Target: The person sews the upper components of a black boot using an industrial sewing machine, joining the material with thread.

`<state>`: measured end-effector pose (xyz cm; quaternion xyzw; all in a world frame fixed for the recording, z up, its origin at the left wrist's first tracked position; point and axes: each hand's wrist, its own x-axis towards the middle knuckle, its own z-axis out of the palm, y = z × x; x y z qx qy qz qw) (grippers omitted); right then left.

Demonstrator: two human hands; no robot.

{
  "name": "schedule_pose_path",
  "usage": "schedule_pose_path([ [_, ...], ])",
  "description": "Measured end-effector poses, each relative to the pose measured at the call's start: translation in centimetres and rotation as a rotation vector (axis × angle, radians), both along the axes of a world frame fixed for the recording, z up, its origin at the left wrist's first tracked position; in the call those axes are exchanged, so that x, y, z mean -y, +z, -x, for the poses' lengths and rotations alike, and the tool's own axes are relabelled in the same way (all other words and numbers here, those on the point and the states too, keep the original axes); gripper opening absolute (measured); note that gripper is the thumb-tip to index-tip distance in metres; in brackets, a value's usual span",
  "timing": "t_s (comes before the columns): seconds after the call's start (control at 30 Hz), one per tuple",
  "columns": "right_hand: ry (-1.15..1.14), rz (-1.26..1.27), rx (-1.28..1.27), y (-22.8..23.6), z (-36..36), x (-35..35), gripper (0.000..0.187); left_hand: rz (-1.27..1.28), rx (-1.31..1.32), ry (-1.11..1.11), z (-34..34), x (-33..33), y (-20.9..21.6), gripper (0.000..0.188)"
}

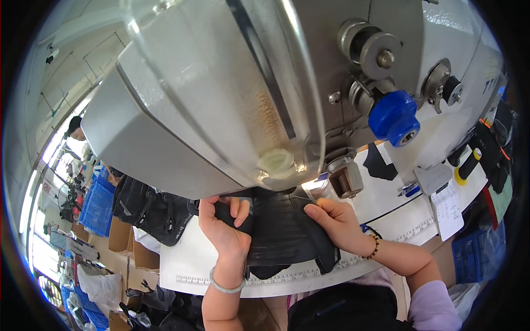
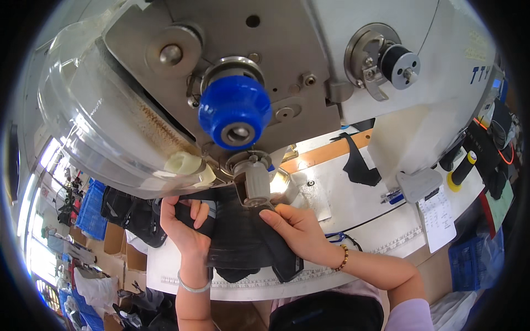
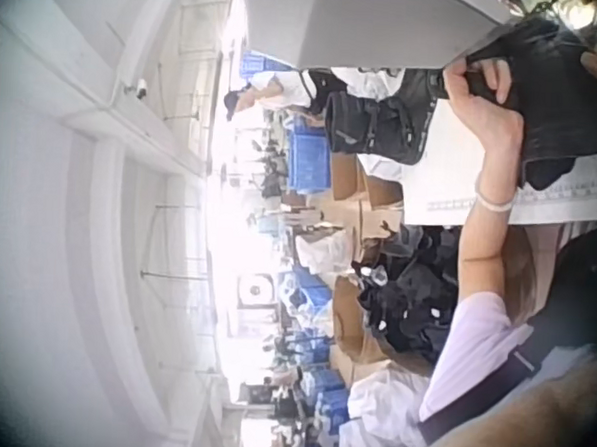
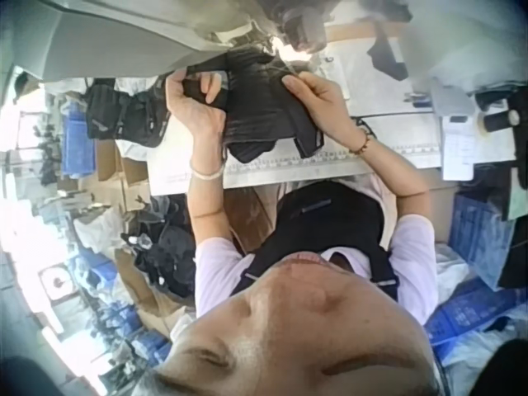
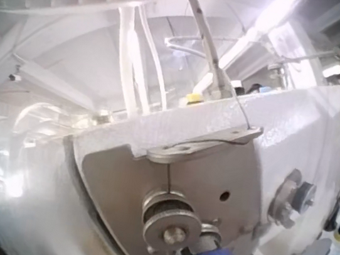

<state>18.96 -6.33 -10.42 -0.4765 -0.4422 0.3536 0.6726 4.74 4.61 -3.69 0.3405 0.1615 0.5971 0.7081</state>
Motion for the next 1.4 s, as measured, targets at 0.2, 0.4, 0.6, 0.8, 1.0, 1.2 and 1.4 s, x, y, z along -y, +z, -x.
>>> schedule_pose_path([
  [0.2,-0.005,0.001,0.096,-0.4,-0.2,-0.2,0.035,-0.069,-0.002,-0.021,-0.1,-0.7,-0.1,0.015],
  [0.4,0.000,-0.004,0.144,-0.2,-0.1,-0.1,0.034,-0.175,-0.025,-0.053,0.1,-1.4,-0.4,0.021],
  [0.6,0.002,0.030,0.129,0.3,-0.3,-0.2,0.031,-0.223,-0.084,-0.038,-0.7,-1.8,-0.1,0.026],
  [0.8,-0.003,-0.026,0.073,-0.1,-0.4,-0.2,0.032,-0.196,-0.096,0.000,-0.5,-1.8,-0.4,0.025],
  [1.0,0.021,0.022,0.100,-0.3,-0.5,-0.2,0.033,-0.211,-0.092,-0.014,-0.4,-3.0,-1.0,0.027],
  [1.2,0.005,-0.003,0.100,-0.4,-0.4,-0.2,0.034,-0.225,-0.136,0.023,-0.7,-3.6,-1.4,0.019],
  [1.4,0.127,0.121,-0.104,0.9,-0.7,0.5,0.030,-0.156,-0.122,0.094,-1.6,-3.9,-1.2,0.018],
])
